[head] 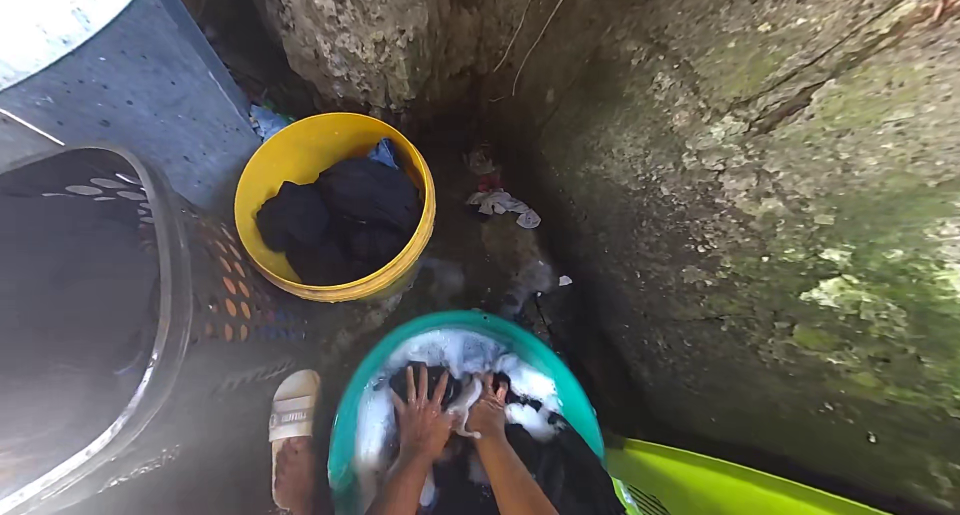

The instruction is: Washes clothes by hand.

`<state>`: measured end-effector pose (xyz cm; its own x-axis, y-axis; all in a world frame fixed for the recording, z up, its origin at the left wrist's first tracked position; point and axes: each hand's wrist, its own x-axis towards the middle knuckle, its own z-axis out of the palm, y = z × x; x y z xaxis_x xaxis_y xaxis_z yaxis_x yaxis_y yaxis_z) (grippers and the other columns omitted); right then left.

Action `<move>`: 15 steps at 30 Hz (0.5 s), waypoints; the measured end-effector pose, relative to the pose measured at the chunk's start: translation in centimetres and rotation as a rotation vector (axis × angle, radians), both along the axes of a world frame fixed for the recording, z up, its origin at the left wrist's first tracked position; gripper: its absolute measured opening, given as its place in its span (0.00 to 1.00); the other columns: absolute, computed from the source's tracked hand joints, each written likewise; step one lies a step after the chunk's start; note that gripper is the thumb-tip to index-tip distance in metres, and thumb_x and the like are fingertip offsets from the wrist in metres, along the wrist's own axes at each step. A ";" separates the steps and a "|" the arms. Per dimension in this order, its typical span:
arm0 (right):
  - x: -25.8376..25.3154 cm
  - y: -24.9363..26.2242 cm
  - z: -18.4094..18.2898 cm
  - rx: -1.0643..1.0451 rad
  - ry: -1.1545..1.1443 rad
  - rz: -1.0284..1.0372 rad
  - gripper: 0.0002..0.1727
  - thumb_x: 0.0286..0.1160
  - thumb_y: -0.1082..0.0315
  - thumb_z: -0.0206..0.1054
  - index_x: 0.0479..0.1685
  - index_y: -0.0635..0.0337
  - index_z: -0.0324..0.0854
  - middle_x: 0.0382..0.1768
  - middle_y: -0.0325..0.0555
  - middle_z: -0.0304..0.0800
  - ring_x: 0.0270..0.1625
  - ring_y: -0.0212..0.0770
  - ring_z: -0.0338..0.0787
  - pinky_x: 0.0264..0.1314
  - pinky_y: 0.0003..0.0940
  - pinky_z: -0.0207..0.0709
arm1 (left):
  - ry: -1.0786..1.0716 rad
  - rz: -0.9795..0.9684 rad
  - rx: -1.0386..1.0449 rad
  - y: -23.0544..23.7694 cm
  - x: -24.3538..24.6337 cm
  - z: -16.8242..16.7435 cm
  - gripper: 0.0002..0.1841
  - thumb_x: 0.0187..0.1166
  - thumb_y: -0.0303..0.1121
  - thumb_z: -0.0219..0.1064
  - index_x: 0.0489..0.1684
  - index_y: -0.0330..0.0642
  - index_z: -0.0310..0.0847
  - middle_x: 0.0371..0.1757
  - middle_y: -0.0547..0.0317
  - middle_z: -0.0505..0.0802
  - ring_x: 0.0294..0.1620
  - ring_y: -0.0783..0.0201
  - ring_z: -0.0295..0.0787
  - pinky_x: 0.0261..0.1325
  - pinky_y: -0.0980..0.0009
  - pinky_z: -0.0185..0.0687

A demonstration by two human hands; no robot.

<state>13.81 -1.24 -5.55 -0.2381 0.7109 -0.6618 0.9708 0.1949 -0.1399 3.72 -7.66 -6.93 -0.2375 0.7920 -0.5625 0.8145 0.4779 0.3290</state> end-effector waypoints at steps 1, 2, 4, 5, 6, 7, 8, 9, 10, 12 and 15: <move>-0.4 1.0 0.7 -0.115 -0.055 0.018 0.34 0.85 0.57 0.59 0.87 0.66 0.64 0.89 0.65 0.60 0.94 0.63 0.51 0.92 0.70 0.28 | -0.064 -0.015 -0.099 0.8 -0.9 -0.3 0.37 0.85 0.58 0.58 0.95 0.63 0.55 0.97 0.43 0.51 0.97 0.36 0.33 0.87 0.24 0.32; -0.8 2.1 1.3 -0.208 -0.105 0.027 0.36 0.86 0.51 0.58 0.87 0.67 0.64 0.88 0.66 0.62 0.92 0.65 0.54 0.91 0.72 0.31 | -0.150 -0.009 -0.182 1.6 -1.8 -0.5 0.35 0.87 0.56 0.57 0.92 0.52 0.62 0.94 0.40 0.61 0.96 0.38 0.46 0.90 0.31 0.40; -0.7 3.9 1.5 -0.320 -0.109 -0.030 0.35 0.84 0.47 0.61 0.85 0.59 0.70 0.84 0.62 0.71 0.89 0.64 0.65 0.89 0.70 0.50 | -0.338 0.013 -0.427 3.2 -3.3 -0.3 0.31 0.93 0.50 0.52 0.82 0.33 0.71 0.83 0.33 0.77 0.87 0.38 0.68 0.88 0.40 0.58; -0.5 4.7 2.0 -0.318 -0.042 -0.104 0.32 0.82 0.50 0.65 0.82 0.58 0.74 0.81 0.61 0.75 0.86 0.61 0.70 0.87 0.65 0.59 | -0.371 0.052 -0.513 3.6 -3.7 0.6 0.29 0.93 0.47 0.54 0.80 0.30 0.72 0.81 0.32 0.78 0.86 0.38 0.70 0.87 0.41 0.59; 0.1 5.4 2.7 -0.278 0.099 -0.201 0.28 0.78 0.55 0.69 0.75 0.60 0.80 0.76 0.60 0.81 0.81 0.57 0.77 0.83 0.60 0.66 | -0.348 0.094 -0.496 3.8 -3.9 1.3 0.29 0.90 0.46 0.58 0.79 0.31 0.74 0.80 0.34 0.80 0.85 0.40 0.71 0.86 0.42 0.61; 1.1 6.0 4.0 -0.220 0.342 -0.340 0.24 0.71 0.65 0.75 0.66 0.65 0.85 0.67 0.60 0.86 0.74 0.53 0.83 0.78 0.53 0.74 | -0.295 0.121 -0.435 4.1 -4.1 2.0 0.29 0.87 0.46 0.62 0.78 0.31 0.75 0.80 0.34 0.80 0.84 0.39 0.72 0.86 0.40 0.61; 2.2 6.1 5.5 -0.151 0.679 -0.525 0.20 0.60 0.77 0.75 0.56 0.69 0.87 0.58 0.57 0.90 0.63 0.46 0.87 0.68 0.44 0.81 | -0.248 0.145 -0.341 4.4 -4.4 2.3 0.32 0.85 0.45 0.65 0.82 0.32 0.71 0.82 0.33 0.77 0.86 0.38 0.69 0.87 0.39 0.59; 3.1 5.8 7.0 -0.103 0.955 -0.728 0.20 0.51 0.83 0.69 0.49 0.67 0.87 0.52 0.49 0.91 0.57 0.38 0.88 0.60 0.36 0.82 | -0.204 0.174 -0.247 4.6 -4.5 2.0 0.35 0.83 0.44 0.66 0.87 0.33 0.65 0.85 0.34 0.74 0.88 0.38 0.66 0.89 0.40 0.57; 3.6 5.3 8.0 -0.066 1.159 -0.932 0.20 0.48 0.83 0.63 0.46 0.64 0.85 0.48 0.43 0.92 0.53 0.33 0.88 0.55 0.31 0.84 | -0.171 0.277 -0.151 4.8 -4.4 1.5 0.38 0.80 0.42 0.68 0.88 0.33 0.62 0.85 0.34 0.74 0.88 0.40 0.67 0.89 0.43 0.60; 3.0 3.6 7.9 -0.089 1.382 -1.316 0.19 0.67 0.78 0.54 0.58 0.61 0.78 0.51 0.43 0.89 0.53 0.34 0.89 0.52 0.36 0.86 | -0.146 0.511 -0.001 5.0 -2.9 2.1 0.36 0.76 0.41 0.72 0.81 0.29 0.70 0.79 0.30 0.80 0.81 0.38 0.76 0.82 0.43 0.69; 0.4 2.9 6.6 -0.384 1.351 -1.539 0.25 0.94 0.53 0.45 0.82 0.52 0.67 0.65 0.44 0.86 0.63 0.37 0.87 0.64 0.43 0.83 | -0.350 0.433 0.515 3.5 1.6 7.6 0.18 0.69 0.36 0.76 0.47 0.26 0.91 0.68 0.32 0.87 0.74 0.38 0.81 0.77 0.44 0.76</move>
<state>14.24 1.71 1.10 -0.0726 0.6583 -0.7493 -0.4441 -0.6940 -0.5667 5.33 -4.20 0.65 -0.4627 0.8515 -0.2467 0.3956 0.4474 0.8021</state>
